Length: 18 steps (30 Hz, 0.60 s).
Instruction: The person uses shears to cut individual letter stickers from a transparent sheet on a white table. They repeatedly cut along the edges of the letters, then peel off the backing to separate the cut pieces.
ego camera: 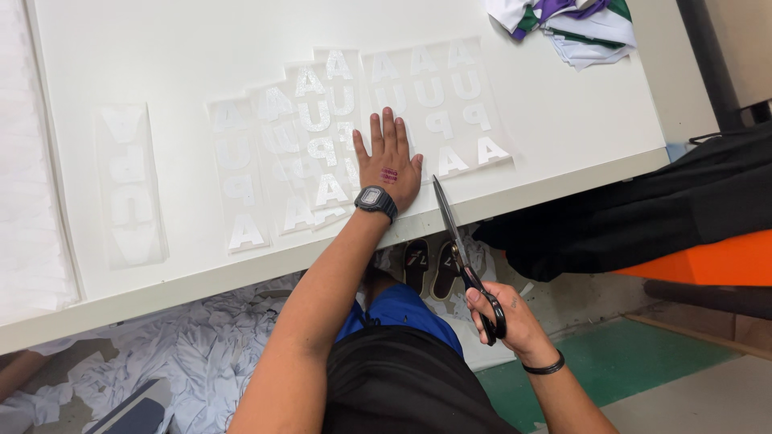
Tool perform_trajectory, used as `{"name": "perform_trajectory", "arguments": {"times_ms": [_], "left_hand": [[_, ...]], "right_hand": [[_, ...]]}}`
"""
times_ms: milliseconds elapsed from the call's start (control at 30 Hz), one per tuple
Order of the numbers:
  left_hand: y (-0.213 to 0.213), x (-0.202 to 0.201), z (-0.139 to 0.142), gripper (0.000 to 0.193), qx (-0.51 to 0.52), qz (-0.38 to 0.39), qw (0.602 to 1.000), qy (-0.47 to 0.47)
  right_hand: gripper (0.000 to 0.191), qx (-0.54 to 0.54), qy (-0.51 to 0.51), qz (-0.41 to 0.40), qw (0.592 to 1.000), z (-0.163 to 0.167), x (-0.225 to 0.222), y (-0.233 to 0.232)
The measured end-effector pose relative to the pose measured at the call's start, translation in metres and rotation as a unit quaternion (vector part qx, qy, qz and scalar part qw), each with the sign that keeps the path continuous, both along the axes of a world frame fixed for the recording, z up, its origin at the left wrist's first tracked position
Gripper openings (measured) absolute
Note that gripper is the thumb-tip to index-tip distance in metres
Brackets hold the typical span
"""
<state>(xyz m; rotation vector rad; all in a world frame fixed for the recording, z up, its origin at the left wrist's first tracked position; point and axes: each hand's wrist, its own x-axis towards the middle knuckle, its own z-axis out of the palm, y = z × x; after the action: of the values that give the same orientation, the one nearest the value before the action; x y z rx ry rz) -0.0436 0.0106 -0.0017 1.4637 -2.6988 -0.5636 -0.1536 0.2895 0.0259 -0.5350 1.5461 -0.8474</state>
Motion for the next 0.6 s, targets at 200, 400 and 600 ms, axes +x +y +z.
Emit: {"name": "perform_trajectory", "arguments": {"times_ms": [200,400,600], "left_hand": [[0.0,0.001,0.003,0.076,0.003,-0.006,1.0,0.0],[0.0,0.001,0.003,0.076,0.007,-0.007,1.0,-0.011],[0.001,0.002,0.006,0.075,0.008,-0.006,1.0,-0.006]], "right_hand": [[0.046,0.008,0.004,-0.006,1.0,0.002,0.0,-0.006],[0.047,0.009,0.029,-0.008,1.0,-0.002,0.0,-0.019],[0.048,-0.002,0.028,-0.013,1.0,-0.007,-0.001,-0.037]]}}
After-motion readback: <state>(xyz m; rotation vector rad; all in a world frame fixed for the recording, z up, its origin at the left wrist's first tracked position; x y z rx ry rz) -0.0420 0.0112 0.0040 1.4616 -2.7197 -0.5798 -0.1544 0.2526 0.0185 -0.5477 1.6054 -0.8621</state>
